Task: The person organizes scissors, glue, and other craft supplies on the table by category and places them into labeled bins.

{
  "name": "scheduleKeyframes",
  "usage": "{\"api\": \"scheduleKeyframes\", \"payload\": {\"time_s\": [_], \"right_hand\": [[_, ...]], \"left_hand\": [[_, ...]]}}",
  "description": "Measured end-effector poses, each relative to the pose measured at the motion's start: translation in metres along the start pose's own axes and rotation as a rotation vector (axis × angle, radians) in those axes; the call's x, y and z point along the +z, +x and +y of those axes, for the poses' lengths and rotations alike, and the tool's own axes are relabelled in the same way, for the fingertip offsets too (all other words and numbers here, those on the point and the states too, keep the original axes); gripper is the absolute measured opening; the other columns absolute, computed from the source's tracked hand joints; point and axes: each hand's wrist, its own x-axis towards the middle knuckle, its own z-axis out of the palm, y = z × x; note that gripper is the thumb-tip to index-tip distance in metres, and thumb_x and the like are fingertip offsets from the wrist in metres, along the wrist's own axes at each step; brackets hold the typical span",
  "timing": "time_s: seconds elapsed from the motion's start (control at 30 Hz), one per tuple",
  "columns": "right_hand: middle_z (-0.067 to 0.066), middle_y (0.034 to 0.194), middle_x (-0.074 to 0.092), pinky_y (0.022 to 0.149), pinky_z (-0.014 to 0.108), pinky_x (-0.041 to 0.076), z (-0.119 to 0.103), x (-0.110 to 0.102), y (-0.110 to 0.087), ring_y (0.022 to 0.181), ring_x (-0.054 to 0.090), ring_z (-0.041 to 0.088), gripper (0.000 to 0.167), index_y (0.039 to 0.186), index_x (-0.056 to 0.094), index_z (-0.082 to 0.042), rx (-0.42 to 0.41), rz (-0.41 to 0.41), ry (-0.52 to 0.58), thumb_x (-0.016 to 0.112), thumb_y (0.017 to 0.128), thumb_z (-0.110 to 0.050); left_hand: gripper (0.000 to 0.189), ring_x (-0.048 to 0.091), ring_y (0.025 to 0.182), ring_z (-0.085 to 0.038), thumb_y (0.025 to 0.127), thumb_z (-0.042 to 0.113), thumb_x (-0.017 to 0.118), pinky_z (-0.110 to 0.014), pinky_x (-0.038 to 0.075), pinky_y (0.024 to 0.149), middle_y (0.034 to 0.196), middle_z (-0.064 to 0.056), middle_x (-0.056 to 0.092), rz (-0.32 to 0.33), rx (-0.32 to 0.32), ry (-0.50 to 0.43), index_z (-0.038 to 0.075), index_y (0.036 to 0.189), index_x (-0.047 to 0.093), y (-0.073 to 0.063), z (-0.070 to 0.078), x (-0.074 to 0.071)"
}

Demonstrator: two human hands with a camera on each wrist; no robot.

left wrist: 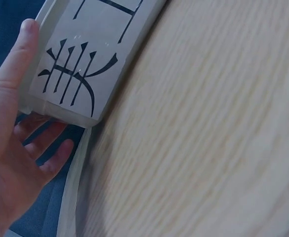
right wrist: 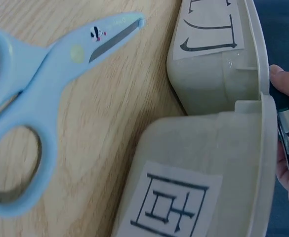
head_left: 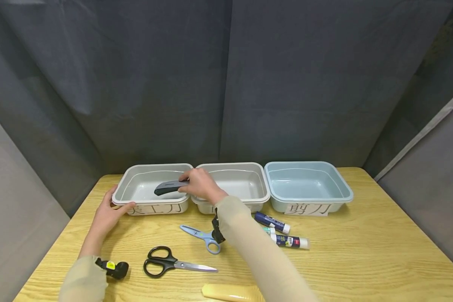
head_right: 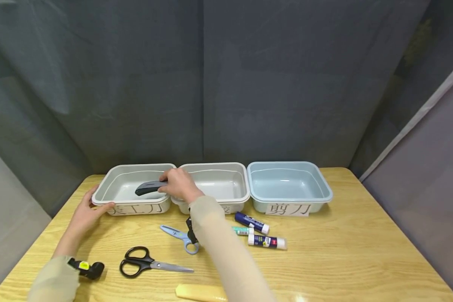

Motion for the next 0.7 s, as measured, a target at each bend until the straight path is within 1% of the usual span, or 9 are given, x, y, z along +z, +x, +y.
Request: {"api": "scheduleKeyframes", "payload": {"time_s": [0.17, 0.4, 0.53, 0.7], "right_hand": [[-0.012, 0.089, 0.069, 0.069, 0.020, 0.045, -0.003, 0.004, 0.004, 0.077, 0.059, 0.006, 0.026, 0.096, 0.072, -0.023, 0.010, -0.008, 0.015, 0.073, 0.074, -0.036], [-0.009, 0.093, 0.069, 0.070, 0.021, 0.044, -0.008, 0.007, 0.007, 0.081, 0.058, 0.006, 0.027, 0.097, 0.072, -0.022, 0.020, -0.026, 0.026, 0.073, 0.074, -0.035], [-0.010, 0.092, 0.069, 0.069, 0.020, 0.043, -0.009, 0.011, 0.008, 0.079, 0.057, 0.005, 0.027, 0.097, 0.072, -0.022, 0.023, -0.035, 0.022, 0.073, 0.074, -0.036], [-0.010, 0.089, 0.068, 0.069, 0.020, 0.043, -0.012, 0.015, 0.012, 0.079, 0.056, 0.005, 0.027, 0.095, 0.072, -0.022, 0.016, -0.032, 0.023, 0.074, 0.073, -0.036]], "left_hand": [[0.099, 0.030, 0.125, -0.042, 0.076, 0.048, 0.067, -0.060, 0.025, 0.098, 0.144, -0.024, 0.025, -0.002, -0.006, -0.005, 0.014, 0.147, 0.007, 0.000, 0.001, -0.001], [0.098, 0.030, 0.125, -0.042, 0.077, 0.046, 0.067, -0.059, 0.026, 0.099, 0.145, -0.023, 0.024, -0.001, -0.006, -0.010, 0.013, 0.147, 0.007, -0.001, 0.001, -0.002], [0.098, 0.031, 0.125, -0.041, 0.077, 0.045, 0.068, -0.058, 0.026, 0.099, 0.144, -0.023, 0.025, 0.001, -0.007, -0.020, 0.013, 0.147, 0.008, -0.004, 0.001, -0.001], [0.097, 0.031, 0.125, -0.041, 0.077, 0.046, 0.068, -0.059, 0.026, 0.099, 0.144, -0.022, 0.025, 0.009, -0.014, -0.018, 0.014, 0.147, 0.009, -0.004, 0.000, -0.002]]}}
